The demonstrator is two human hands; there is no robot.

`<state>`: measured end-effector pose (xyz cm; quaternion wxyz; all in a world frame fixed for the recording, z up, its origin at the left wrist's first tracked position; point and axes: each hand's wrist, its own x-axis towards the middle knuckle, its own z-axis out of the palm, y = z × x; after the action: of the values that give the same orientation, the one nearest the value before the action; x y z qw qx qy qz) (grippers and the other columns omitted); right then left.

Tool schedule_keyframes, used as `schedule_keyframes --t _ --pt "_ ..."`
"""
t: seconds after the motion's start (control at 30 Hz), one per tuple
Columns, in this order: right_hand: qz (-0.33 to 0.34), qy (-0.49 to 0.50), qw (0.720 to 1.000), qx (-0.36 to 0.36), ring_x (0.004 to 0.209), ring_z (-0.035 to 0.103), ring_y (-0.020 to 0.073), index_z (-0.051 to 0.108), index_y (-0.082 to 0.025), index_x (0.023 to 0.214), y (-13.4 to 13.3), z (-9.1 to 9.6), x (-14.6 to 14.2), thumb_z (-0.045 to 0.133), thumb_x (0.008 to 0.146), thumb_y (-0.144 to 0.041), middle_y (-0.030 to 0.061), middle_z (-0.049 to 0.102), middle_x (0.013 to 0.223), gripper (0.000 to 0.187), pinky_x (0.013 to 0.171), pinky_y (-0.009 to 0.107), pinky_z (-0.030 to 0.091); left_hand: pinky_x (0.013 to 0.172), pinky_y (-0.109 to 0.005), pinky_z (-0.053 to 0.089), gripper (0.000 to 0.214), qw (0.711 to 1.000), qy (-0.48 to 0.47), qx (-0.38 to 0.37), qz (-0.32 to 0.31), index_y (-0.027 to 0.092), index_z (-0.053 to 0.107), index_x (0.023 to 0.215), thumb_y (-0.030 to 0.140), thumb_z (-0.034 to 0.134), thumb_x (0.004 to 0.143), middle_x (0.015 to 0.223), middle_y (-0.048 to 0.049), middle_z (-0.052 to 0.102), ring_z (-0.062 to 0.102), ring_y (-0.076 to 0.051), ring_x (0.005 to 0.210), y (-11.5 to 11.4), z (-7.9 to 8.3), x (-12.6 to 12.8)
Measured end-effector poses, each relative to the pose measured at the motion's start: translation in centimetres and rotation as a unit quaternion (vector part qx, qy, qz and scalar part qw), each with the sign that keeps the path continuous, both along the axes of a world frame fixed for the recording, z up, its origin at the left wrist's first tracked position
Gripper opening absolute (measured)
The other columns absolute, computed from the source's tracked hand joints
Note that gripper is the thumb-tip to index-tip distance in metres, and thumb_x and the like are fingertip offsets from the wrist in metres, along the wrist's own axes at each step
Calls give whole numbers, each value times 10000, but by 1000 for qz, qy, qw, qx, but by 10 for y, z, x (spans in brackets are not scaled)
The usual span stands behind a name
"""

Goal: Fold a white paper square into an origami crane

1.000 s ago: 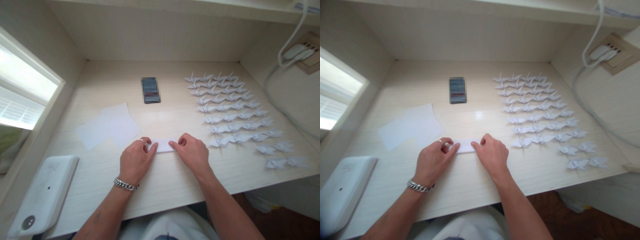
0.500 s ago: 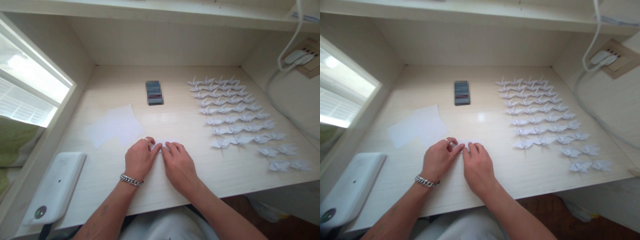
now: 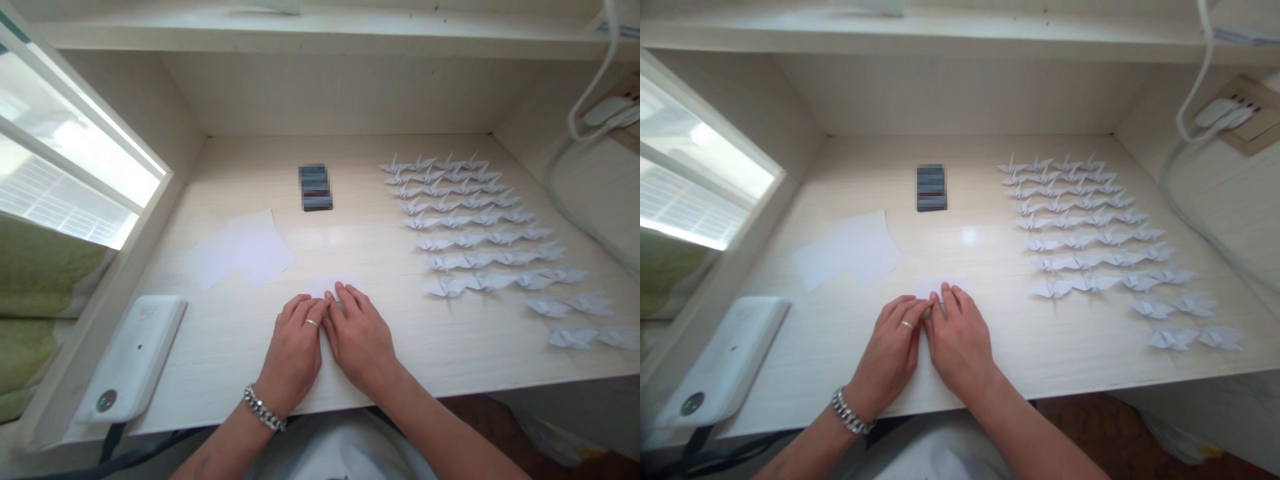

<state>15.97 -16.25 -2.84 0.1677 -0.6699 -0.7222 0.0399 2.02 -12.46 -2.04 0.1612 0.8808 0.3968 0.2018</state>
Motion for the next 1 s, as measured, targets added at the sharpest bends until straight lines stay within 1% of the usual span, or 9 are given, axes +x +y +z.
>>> schedule_keyframes --t 0.1,0.23,0.33,0.47,0.6,0.73,0.83,0.9,1.0 --pt "9 -2 1000 -4 1285 436 285 532 -85 1331 -2 -1 3 376 978 -272 158 507 1402 428 1088 435 359 985 -444 408 471 998 68 1 5 199 463 1363 109 432 901 1270 -90 606 465 -267 1222 -6 -4 0" --pt "-8 -15 999 -30 1361 362 302 473 -170 1389 -12 -1 15 359 984 -338 92 423 1483 453 1103 502 304 984 -448 383 452 994 113 15 3 261 447 1390 217 441 940 1312 -65 589 459 -277 1241 -8 0 1" --pt "-28 -36 998 -49 1389 315 337 460 -203 1401 -21 2 27 388 968 -406 94 380 1507 484 1095 549 279 977 -455 383 421 992 126 25 -2 261 485 1366 298 444 949 1296 -73 592 464 -286 1231 -8 3 3" --pt "-57 -51 995 -60 1377 334 347 481 -206 1386 -28 4 36 409 959 -398 117 382 1504 473 1077 559 292 981 -462 379 415 991 129 33 -1 248 499 1359 304 429 954 1284 -88 592 462 -288 1225 -8 3 4" --pt "-87 -55 994 -41 1351 368 354 542 -181 1330 -28 4 33 402 960 -409 159 432 1464 456 1051 561 319 986 -462 373 410 991 125 39 0 246 512 1351 308 425 955 1279 -91 592 456 -291 1224 -8 1 4" --pt "-126 -42 991 16 1329 380 372 581 -86 1265 -27 3 18 416 957 -364 208 476 1414 447 1058 570 305 998 -469 361 408 992 121 41 0 243 518 1346 306 407 959 1271 -87 593 448 -295 1220 -8 1 4" --pt "-75 -3 996 46 1340 371 334 549 -53 1293 -26 1 4 399 963 -308 198 462 1429 443 1091 516 299 1017 -483 344 399 992 120 45 -4 233 544 1320 262 433 937 1262 -94 591 444 -299 1214 -7 1 5" --pt "-31 29 999 28 1325 408 281 498 -107 1355 -24 -2 -3 354 980 -297 146 482 1429 445 1109 475 294 1026 -487 336 403 991 123 50 -5 227 561 1302 229 454 914 1265 -106 582 442 -302 1215 -8 1 5" --pt "-22 50 998 -7 1351 382 262 421 -92 1409 -23 -5 -6 313 992 -313 129 456 1453 484 1133 468 258 1040 -491 319 425 989 132 62 15 233 536 1333 257 449 918 1291 -128 554 429 -307 1237 -10 2 0"
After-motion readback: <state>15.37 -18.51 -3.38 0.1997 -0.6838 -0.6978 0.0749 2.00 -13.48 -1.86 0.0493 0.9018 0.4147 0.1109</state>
